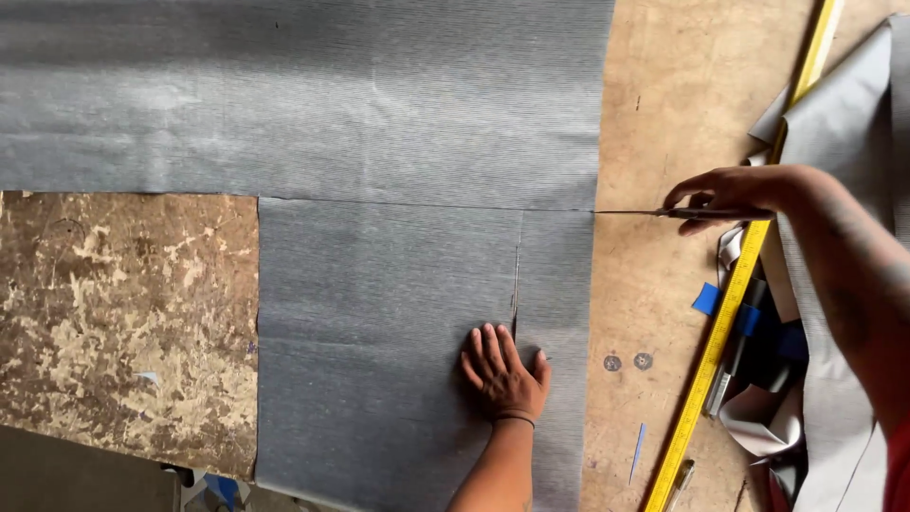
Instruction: Cutting large pieces of upholstery fabric into specific patterns using scissors on a workbench.
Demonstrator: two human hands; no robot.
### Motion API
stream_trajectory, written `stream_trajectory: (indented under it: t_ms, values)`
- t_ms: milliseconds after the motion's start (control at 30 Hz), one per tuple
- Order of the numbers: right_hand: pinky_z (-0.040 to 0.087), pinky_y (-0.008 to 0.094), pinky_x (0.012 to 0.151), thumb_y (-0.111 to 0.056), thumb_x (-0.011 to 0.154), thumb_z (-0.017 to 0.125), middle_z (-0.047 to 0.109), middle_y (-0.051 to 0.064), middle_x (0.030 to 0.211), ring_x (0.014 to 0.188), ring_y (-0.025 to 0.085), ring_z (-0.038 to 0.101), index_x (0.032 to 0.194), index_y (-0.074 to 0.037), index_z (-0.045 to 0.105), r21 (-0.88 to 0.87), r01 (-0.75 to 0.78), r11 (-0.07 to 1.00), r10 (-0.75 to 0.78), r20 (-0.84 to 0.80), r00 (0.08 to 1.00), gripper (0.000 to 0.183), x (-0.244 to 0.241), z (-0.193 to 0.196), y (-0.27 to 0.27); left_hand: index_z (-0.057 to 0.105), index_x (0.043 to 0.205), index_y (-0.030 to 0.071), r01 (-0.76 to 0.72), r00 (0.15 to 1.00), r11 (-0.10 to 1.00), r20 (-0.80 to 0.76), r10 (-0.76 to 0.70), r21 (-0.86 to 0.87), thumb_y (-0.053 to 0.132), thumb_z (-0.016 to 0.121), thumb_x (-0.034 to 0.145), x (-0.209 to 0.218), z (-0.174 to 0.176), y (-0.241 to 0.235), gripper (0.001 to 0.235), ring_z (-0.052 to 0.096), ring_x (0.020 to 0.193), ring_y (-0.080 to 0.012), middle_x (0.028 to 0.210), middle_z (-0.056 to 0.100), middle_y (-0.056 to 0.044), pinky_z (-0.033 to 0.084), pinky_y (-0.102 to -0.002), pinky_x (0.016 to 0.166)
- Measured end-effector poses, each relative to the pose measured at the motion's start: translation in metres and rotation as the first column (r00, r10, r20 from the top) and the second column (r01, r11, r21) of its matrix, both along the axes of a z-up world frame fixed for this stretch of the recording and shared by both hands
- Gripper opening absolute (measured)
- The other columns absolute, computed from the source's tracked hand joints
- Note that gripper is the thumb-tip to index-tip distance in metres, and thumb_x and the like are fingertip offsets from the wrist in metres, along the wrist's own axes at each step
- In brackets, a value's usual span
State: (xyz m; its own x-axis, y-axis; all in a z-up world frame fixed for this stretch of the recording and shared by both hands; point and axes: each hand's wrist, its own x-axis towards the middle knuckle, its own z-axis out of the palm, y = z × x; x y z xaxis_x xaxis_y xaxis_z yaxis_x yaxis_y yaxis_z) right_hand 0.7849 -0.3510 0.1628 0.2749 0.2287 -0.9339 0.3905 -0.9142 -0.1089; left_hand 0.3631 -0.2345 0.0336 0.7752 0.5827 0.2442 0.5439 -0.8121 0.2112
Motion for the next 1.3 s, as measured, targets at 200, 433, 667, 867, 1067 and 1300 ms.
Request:
stream_trajectory:
  t_ms: [200,433,667,867,1067,1300]
  values:
    - [0.054,0.032,0.096,-0.037,0.085,0.083,0.087,-0.005,0.121,0.105,0.018,0.078,0.139,-0.04,0.067,-0.036,0.009,0.999,-0.009,-0.021,1.0,0.056,0.013,-0.002,-0.006,0.052,0.145,0.002,-0.015,1.0,0.999,-0.011,0.014,-0.046,0.054,0.055,0.094,-0.003,-0.008,-0.003,0.073,0.038,0.147,-0.0399,0.155,0.044,-0.016,0.028,-0.064,0.116]
    - [0.049,0.036,0.107,-0.039,0.085,0.082,0.081,-0.002,0.129,0.121,0.02,0.071,0.14,-0.038,0.067,-0.025,-0.021,0.999,0.02,-0.023,1.0,0.057,0.0,-0.008,0.02,0.052,0.146,0.003,-0.024,0.998,0.996,-0.063,0.019,-0.083,0.057,0.053,0.094,-0.005,-0.012,-0.005,0.075,0.032,0.15,-0.038,0.158,0.041,-0.016,0.023,-0.063,0.119]
    - [0.053,0.033,0.083,-0.023,0.088,0.082,0.086,0.005,0.107,0.081,0.021,0.062,0.138,-0.028,0.071,0.053,0.141,0.989,-0.135,-0.106,0.985,0.052,-0.001,-0.019,0.016,0.056,0.144,0.003,-0.031,0.997,0.996,-0.072,0.025,-0.085,0.057,0.053,0.093,-0.003,-0.008,-0.004,0.075,0.035,0.148,-0.0373,0.156,0.045,-0.016,0.025,-0.062,0.118]
    - [0.047,0.033,0.105,-0.02,0.094,0.07,0.086,0.001,0.125,0.115,0.02,0.075,0.138,-0.027,0.069,0.076,0.096,0.993,-0.089,-0.084,0.992,0.044,0.002,-0.03,0.008,0.055,0.145,0.003,-0.037,0.997,0.995,-0.076,0.029,-0.094,0.057,0.054,0.092,-0.002,-0.006,-0.004,0.075,0.035,0.149,-0.037,0.157,0.044,-0.016,0.025,-0.062,0.119]
    - [0.046,0.036,0.107,-0.018,0.096,0.065,0.087,0.003,0.125,0.117,0.021,0.076,0.138,-0.027,0.069,0.088,0.121,0.989,-0.111,-0.105,0.988,0.043,0.004,-0.037,0.002,0.058,0.142,0.003,-0.037,0.997,0.996,-0.064,0.031,-0.086,0.057,0.054,0.091,-0.001,-0.005,-0.003,0.074,0.037,0.148,-0.0377,0.155,0.047,-0.017,0.026,-0.062,0.118]
    - [0.051,0.034,0.092,-0.008,0.097,0.063,0.088,0.013,0.119,0.104,0.024,0.077,0.138,-0.019,0.07,0.107,0.247,0.963,-0.225,-0.182,0.957,0.043,0.007,-0.04,0.001,0.058,0.142,0.002,-0.03,0.998,0.996,-0.062,0.026,-0.078,0.056,0.054,0.092,-0.001,-0.004,-0.002,0.074,0.037,0.147,-0.038,0.154,0.048,-0.017,0.027,-0.062,0.118]
